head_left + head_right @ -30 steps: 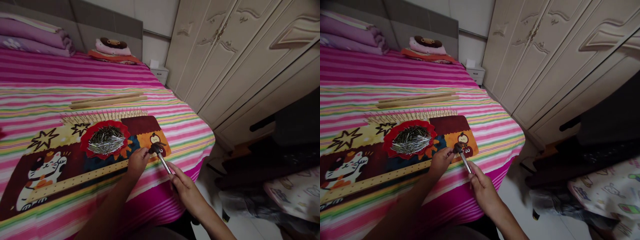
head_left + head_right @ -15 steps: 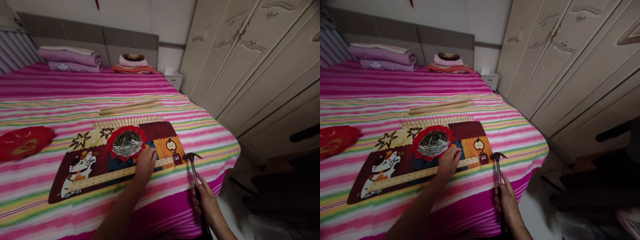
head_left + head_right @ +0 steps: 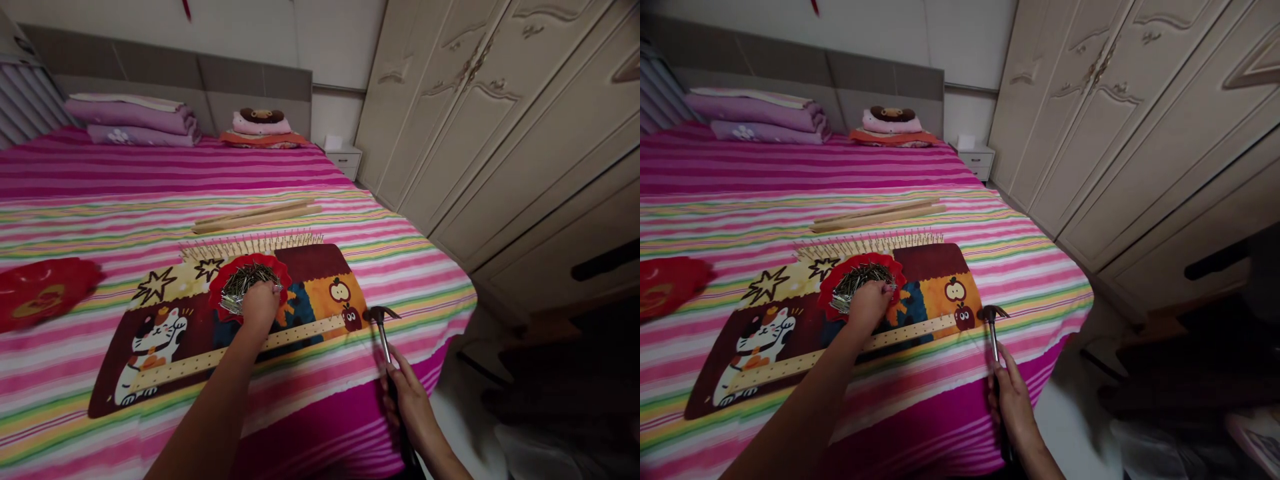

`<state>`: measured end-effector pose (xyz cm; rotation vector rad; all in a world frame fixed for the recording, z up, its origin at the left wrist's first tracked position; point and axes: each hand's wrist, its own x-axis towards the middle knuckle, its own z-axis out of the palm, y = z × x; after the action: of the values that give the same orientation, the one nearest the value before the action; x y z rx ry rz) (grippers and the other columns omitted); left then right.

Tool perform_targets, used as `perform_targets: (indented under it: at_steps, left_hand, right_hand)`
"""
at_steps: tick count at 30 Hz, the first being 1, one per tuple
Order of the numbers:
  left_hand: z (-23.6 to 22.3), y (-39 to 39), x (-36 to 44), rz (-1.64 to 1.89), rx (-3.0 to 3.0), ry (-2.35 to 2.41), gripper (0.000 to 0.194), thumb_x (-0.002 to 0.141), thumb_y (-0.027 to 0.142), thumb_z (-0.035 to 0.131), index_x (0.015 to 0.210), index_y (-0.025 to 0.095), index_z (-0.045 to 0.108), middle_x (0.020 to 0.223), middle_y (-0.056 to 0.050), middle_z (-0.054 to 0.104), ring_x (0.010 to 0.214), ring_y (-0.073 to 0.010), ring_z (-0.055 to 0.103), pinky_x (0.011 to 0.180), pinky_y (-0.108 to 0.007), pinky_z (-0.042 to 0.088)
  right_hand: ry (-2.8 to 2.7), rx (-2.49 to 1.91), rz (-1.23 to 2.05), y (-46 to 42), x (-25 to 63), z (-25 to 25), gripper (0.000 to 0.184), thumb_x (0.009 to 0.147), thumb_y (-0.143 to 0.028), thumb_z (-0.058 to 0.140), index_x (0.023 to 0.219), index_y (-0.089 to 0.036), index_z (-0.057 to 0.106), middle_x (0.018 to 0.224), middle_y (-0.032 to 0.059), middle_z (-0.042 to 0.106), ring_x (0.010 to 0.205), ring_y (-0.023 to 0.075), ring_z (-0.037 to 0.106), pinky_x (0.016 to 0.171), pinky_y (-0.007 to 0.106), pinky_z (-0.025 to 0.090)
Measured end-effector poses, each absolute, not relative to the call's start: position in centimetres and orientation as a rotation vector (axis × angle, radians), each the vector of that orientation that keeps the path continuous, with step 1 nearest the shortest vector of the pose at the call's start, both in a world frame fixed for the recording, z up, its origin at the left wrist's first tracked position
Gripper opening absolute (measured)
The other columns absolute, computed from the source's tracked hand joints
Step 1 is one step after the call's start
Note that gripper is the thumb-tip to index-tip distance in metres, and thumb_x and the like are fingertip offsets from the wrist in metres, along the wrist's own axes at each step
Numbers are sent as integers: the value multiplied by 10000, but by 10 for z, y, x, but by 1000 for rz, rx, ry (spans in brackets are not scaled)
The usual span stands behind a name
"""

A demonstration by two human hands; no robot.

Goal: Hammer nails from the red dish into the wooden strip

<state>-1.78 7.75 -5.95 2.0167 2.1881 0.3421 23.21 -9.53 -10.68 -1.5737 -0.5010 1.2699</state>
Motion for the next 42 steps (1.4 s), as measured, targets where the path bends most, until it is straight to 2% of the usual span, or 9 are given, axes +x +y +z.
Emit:
perform_targets:
  at_steps: [5, 9, 15, 20, 33, 42]
  left_hand:
    - [-47, 67, -20, 798, 1766, 2048, 143, 744, 257, 513, 755, 193, 640, 809, -29, 669, 757, -153, 604, 716, -249, 433]
    - [-45, 45, -5, 1100, 1480, 1737, 207, 695, 365, 545, 774, 194, 632, 712, 3, 659, 681, -147, 597, 663, -255, 448]
    - [-65, 20, 32, 1001, 1302, 1452, 212, 613, 374, 582, 700, 186, 623, 615, 15, 635, 618, -140, 583, 605, -248, 438]
    - [-74, 17, 42, 949, 1382, 1496, 157, 642, 338, 555, 685, 205, 627, 614, 25, 649, 617, -139, 588, 635, -259, 447]
    - [-96, 23, 42, 1006, 1484, 1514, 178, 703, 364, 535, 747, 222, 634, 676, 24, 662, 658, -132, 598, 645, -238, 447]
    - [-93, 14, 40, 898, 1834, 1576, 156, 770, 283, 490, 758, 217, 631, 724, 3, 643, 675, -126, 562, 661, -238, 410]
  right_hand:
    - [-541, -1565, 1262, -95, 232, -106, 620, 762, -425, 530, 1341, -277, 362, 532, -101, 465, 308, 44, 344, 278, 129, 235]
    - [-544, -1546, 1258, -96, 231, -105, 605, 771, -406, 521, 1340, -279, 359, 537, -102, 468, 307, 46, 346, 272, 130, 242]
    - [-558, -1548, 1260, -96, 231, -106, 579, 791, -380, 485, 1344, -272, 352, 547, -100, 467, 301, 40, 340, 264, 124, 235]
    - [-584, -1547, 1255, -95, 232, -108, 609, 784, -401, 491, 1354, -257, 334, 545, -102, 464, 309, 45, 346, 263, 134, 259]
    - [-553, -1569, 1263, -95, 232, -107, 608, 766, -388, 494, 1342, -260, 350, 539, -101, 464, 313, 48, 357, 270, 128, 239]
    - [-561, -1597, 1202, -97, 227, -90, 633, 759, -403, 507, 1348, -213, 371, 525, -101, 448, 314, 47, 353, 279, 135, 241]
